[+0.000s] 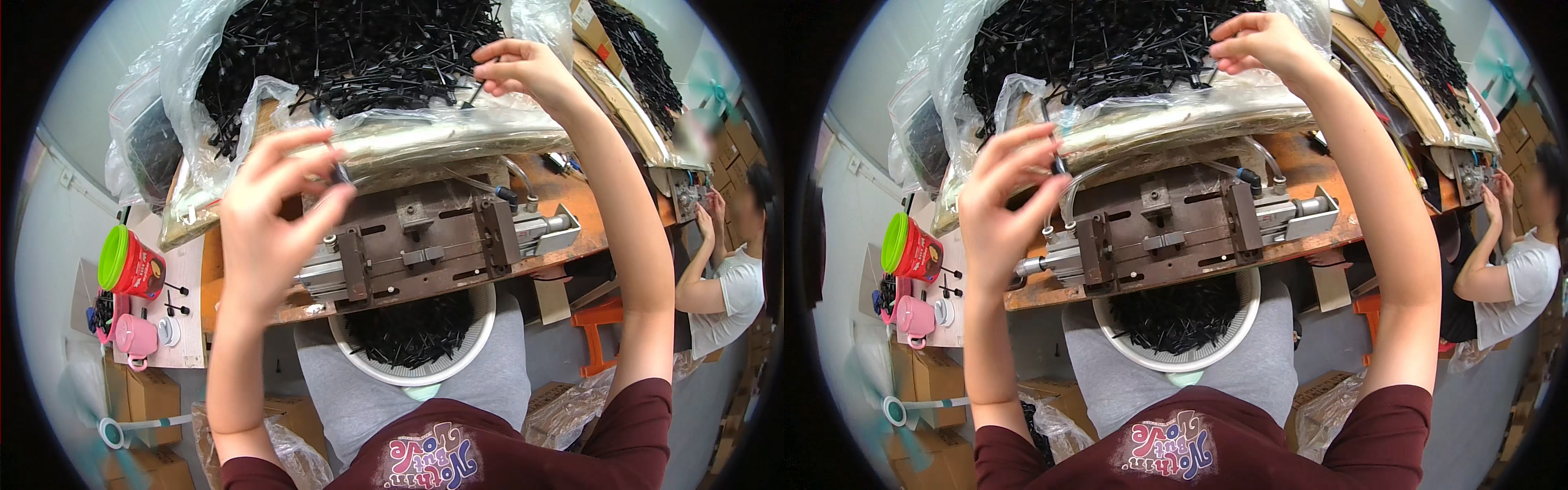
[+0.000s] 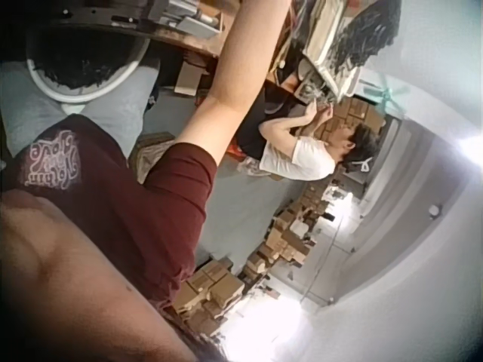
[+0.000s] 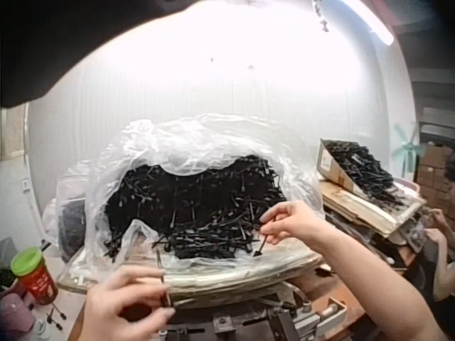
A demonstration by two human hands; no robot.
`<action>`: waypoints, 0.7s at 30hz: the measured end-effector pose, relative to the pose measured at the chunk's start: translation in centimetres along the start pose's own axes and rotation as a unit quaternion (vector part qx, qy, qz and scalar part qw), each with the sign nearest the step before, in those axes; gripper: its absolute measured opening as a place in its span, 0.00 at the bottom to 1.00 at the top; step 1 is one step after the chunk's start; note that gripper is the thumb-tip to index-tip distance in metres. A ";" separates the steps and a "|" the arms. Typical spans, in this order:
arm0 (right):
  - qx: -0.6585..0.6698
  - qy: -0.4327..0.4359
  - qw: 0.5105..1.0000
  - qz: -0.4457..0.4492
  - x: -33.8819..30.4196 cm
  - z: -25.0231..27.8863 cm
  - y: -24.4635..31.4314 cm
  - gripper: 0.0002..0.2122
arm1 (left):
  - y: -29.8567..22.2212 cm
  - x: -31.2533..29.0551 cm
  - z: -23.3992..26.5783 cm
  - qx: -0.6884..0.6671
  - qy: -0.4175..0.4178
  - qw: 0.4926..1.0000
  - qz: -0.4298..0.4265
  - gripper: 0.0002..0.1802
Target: Manually assemble small electronic parts using a workshop fixture.
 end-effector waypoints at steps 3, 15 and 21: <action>-0.015 -0.001 0.999 -0.029 -0.5 -2.0 -1.1 0.18 | -3.7 -2.7 -1.6 0.032 0.029 0.998 -0.037 0.19; -0.413 -0.041 0.902 0.119 -1.6 -2.6 0.3 0.10 | -4.9 -10.6 -8.9 0.024 0.086 0.995 0.034 0.17; -0.308 -0.127 0.943 0.025 -4.6 -1.4 2.6 0.13 | -4.1 -11.2 -11.3 0.110 0.122 0.986 0.006 0.15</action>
Point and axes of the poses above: each hand's wrist, its own x-axis towards the middle knuckle, its own z-axis out of the back of the hand, y = z × x, the point moved 9 cm from there along x, towards the middle knuckle, and after that the axes turned 6 degrees about -z, right-handed, at the moved point
